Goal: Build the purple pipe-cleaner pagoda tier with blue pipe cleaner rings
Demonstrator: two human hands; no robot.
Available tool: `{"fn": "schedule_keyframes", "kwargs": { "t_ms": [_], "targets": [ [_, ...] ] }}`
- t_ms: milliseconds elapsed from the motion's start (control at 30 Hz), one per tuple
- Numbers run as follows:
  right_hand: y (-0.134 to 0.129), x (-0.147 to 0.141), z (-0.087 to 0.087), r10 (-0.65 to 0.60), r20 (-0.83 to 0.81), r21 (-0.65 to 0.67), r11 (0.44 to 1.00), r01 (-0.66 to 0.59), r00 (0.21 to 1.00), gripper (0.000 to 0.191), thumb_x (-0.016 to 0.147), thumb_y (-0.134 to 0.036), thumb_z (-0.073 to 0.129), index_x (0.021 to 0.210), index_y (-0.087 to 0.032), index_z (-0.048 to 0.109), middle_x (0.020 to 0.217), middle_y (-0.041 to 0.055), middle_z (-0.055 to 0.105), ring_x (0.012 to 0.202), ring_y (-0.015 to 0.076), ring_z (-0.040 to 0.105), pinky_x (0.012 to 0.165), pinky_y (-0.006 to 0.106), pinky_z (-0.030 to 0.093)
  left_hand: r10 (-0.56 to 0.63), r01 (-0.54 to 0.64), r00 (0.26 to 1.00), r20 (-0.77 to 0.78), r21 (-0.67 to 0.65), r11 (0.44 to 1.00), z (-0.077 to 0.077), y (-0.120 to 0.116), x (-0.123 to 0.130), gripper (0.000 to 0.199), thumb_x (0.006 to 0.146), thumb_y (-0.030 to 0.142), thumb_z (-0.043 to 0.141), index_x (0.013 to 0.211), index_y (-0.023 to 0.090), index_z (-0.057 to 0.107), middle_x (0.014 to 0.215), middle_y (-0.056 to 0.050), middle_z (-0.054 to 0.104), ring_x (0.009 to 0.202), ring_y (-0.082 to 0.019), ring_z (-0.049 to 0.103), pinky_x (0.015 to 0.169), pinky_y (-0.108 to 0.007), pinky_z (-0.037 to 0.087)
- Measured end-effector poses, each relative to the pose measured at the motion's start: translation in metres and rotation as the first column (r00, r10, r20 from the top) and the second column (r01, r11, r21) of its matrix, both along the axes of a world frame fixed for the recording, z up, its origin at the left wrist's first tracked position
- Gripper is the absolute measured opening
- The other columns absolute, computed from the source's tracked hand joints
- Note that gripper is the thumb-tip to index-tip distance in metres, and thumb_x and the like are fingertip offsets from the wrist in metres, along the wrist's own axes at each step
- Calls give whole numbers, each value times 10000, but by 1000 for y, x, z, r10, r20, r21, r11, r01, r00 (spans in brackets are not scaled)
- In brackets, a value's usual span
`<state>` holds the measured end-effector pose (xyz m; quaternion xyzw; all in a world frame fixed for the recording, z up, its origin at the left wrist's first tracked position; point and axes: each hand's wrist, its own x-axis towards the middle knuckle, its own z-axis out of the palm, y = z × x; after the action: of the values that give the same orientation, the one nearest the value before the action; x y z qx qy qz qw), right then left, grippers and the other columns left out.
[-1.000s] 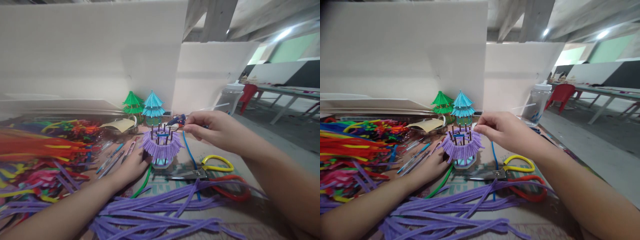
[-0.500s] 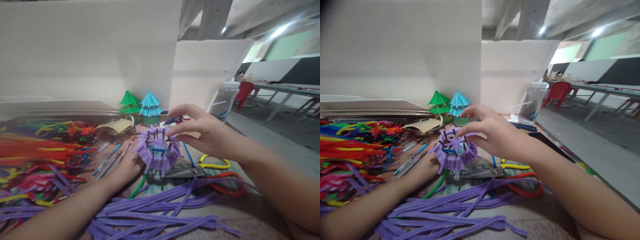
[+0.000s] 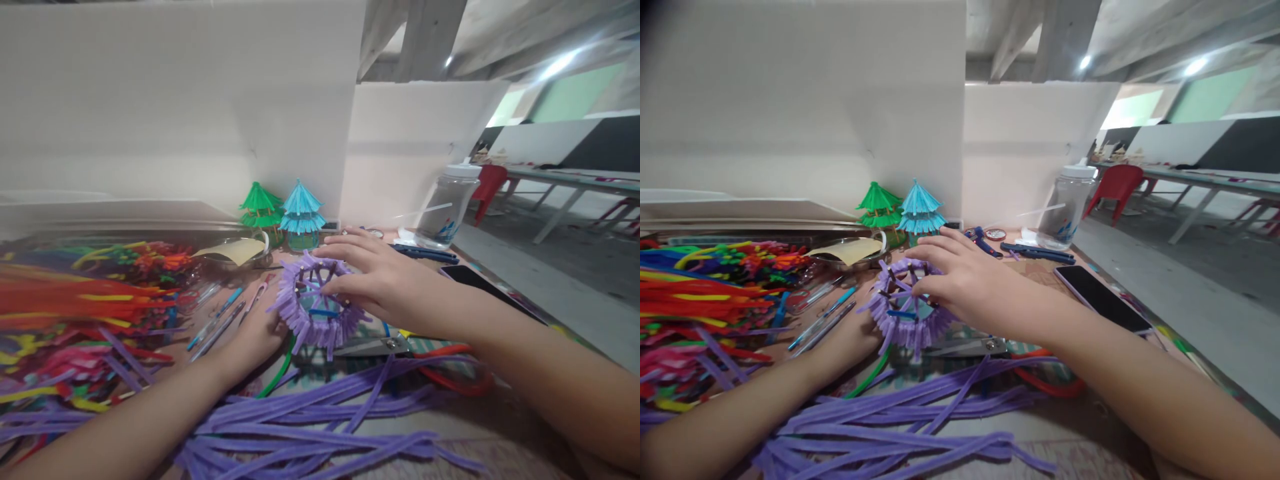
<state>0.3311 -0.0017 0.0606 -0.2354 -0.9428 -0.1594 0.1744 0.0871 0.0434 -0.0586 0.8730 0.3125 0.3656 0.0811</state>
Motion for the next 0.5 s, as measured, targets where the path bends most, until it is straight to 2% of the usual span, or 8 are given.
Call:
{"fn": "schedule_keyframes", "kwargs": {
  "t_ms": [200,367,500],
  "targets": [
    [3,-3,-6,-9,-46,91,996,13,999,217,948,-111,535,1035,-189,717,1317,130,642,1309,261,522,1145,535,376,16,-15,1000,-6,65,998,-3,2,-2,661,717,33,471,1352,186,569,1403,-121,588,1346,-300,498,1194,-543,349],
    [-1,-4,-8,-25,-19,133,991,27,1000,194,953,-124,529,1013,-177,706,1329,120,643,1319,280,509,1174,552,331,34,-34,999,0,57,998,-4,5,0,662,706,41,481,1345,191,570,1372,-117,598,1307,-298,517,1175,-529,372],
    [-1,-4,-10,-19,-40,129,991,24,999,149,923,-119,567,967,-177,697,1287,119,664,1295,281,527,1173,546,338,-30,24,999,45,126,992,-7,6,0,652,711,27,468,1334,190,568,1381,-109,585,1330,-288,499,1171,-512,388]
  ]
}}
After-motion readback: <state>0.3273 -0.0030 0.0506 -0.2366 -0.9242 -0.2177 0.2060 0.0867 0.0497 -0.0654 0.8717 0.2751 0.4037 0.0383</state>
